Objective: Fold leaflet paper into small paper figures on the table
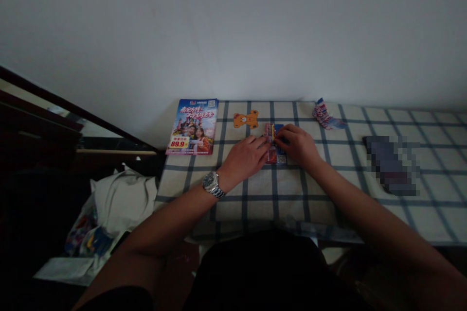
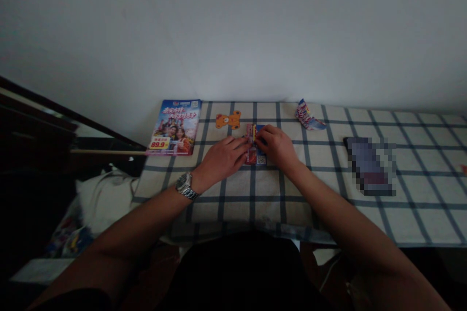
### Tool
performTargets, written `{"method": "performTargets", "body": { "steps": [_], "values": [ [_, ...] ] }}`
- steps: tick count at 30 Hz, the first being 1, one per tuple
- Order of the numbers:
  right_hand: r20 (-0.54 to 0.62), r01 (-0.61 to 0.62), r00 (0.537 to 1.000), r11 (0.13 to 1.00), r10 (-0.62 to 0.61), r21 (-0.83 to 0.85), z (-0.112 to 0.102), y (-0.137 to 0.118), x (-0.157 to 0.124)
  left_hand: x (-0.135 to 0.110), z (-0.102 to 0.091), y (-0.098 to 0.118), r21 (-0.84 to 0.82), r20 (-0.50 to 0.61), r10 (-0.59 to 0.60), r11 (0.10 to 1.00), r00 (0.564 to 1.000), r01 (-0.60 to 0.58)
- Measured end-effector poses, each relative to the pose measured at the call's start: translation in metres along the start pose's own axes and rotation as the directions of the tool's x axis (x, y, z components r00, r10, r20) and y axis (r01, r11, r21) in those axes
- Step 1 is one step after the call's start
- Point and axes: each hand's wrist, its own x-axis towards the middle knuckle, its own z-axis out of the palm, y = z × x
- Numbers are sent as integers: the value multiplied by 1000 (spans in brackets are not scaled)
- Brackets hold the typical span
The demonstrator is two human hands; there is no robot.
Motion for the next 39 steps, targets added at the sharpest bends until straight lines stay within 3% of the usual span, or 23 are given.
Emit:
{"method": "performTargets", "body": {
  "steps": [19, 30, 35, 39],
  "values": [
    [-11, -55, 998, 989, 54, -137, 3, 12, 43, 0, 0, -1, 0, -2, 4, 1000, 1000, -4],
    [-30, -63, 998, 984, 59, -165, 5, 11, 49, 0, 1, -1, -8, -8, 5, 1000, 1000, -5],
    [-64, -63, 996, 995, 59, -72, 1, 14, 41, 0, 0, -1, 3, -14, 6, 1000, 1000, -6],
    [-16, -24, 1000, 999, 24, -31, -1, 14, 32, 0, 0, 0, -4, -11, 4, 1000, 1000, -4]
  ]
}}
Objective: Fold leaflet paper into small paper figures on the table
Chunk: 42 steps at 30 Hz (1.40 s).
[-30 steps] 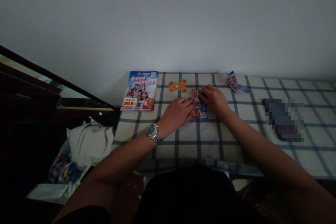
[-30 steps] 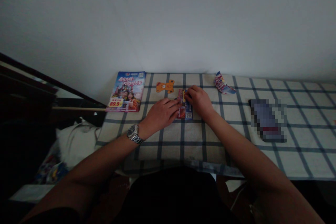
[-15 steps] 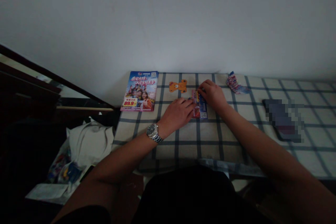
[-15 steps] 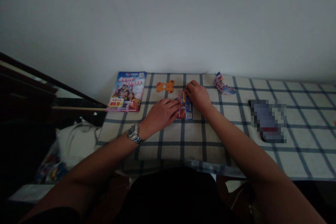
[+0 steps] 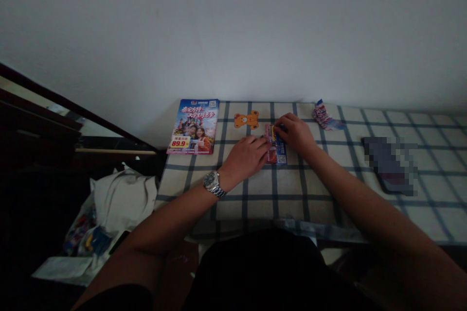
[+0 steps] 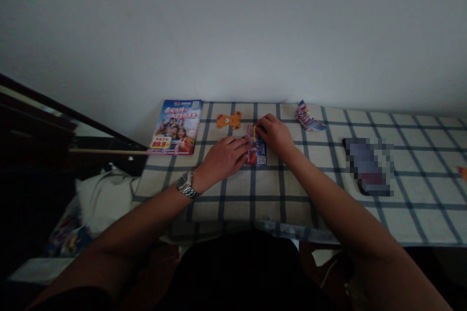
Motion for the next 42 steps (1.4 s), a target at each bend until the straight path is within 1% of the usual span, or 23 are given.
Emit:
{"method": "performTargets", "body": {
  "steps": [5, 9, 13, 16, 20, 22, 27, 37, 42],
  "values": [
    [45, 7, 999, 1000, -8, 17, -1, -2, -4, 0, 1, 0, -11, 0, 2, 1000, 1000, -2],
    [70, 63, 995, 998, -64, 13, -3, -2, -11, -1, 1, -1, -12, 0, 3, 1000, 1000, -3],
    [49, 121, 991, 992, -122, 19, -4, -2, -25, -1, 0, -1, -14, -2, 12, 1000, 1000, -12],
    [38, 155, 987, 988, -156, 14, -6, -7, -36, -1, 0, -1, -16, -9, 14, 1000, 1000, -14],
    [78, 194, 978, 981, -193, -1, -11, -17, -50, -1, 1, -1, -27, -13, 3, 1000, 1000, -3],
    [75, 196, 978, 981, -195, -6, -13, -21, -56, -1, 2, -1, -27, -14, -2, 1000, 1000, 1],
    [88, 228, 969, 973, -230, 25, -16, -23, -67, -1, 3, -1, -22, -16, -2, 1000, 1000, 1],
    [76, 234, 969, 971, -237, 45, -15, -21, -71, -1, 3, -1, -3, -20, 9, 1000, 1000, -9],
    [78, 251, 963, 965, -257, 74, -18, -21, -68, -2, 7, -2, -34, -33, -15, 999, 999, 13]
  ]
}}
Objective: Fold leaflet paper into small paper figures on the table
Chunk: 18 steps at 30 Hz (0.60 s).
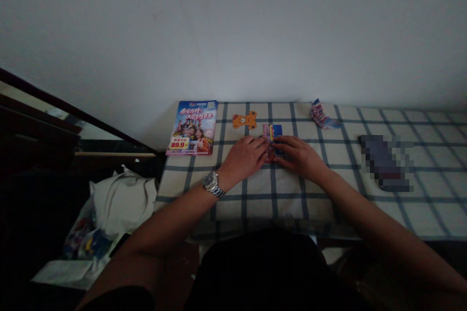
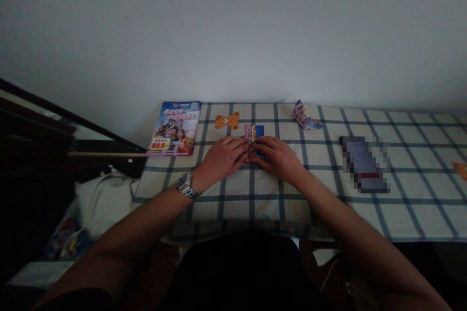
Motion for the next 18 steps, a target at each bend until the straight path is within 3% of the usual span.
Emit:
{"method": "performTargets", "body": {
  "steps": [11, 18],
  "values": [
    [-31, -42, 999, 999, 42, 11, 6, 19, 6, -1, -3, 0, 16, 15, 5, 1000, 1000, -6],
    [-44, -41, 998, 999, 40, -27, 10, 17, 4, 0, -3, 0, -2, 12, -1, 1000, 1000, 1]
  ]
}}
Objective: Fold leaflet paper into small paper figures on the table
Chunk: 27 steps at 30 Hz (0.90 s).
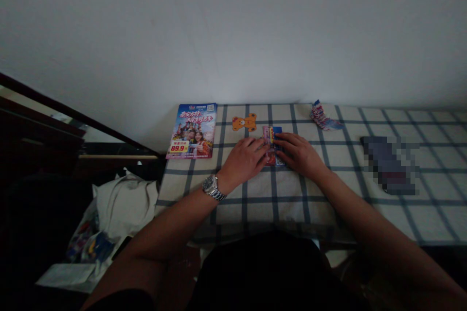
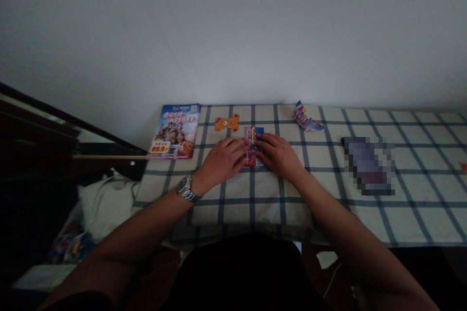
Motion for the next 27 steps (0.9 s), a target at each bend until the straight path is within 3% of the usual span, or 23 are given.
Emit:
{"method": "performTargets", "body": {
  "steps": [7, 14, 27],
  "values": [
    [6, -15, 1000, 1000, 15, -17, 3, -1, -1, 0, -2, 3, -7, -38, -6, 1000, 999, 6],
    [11, -24, 1000, 999, 25, -31, 3, -2, -1, 1, -4, 5, -57, 7, 45, 997, 999, -45],
    [11, 38, 999, 999, -38, -11, 0, -4, -4, 0, -5, -6, -50, -29, -37, 998, 999, 35]
  ]
}}
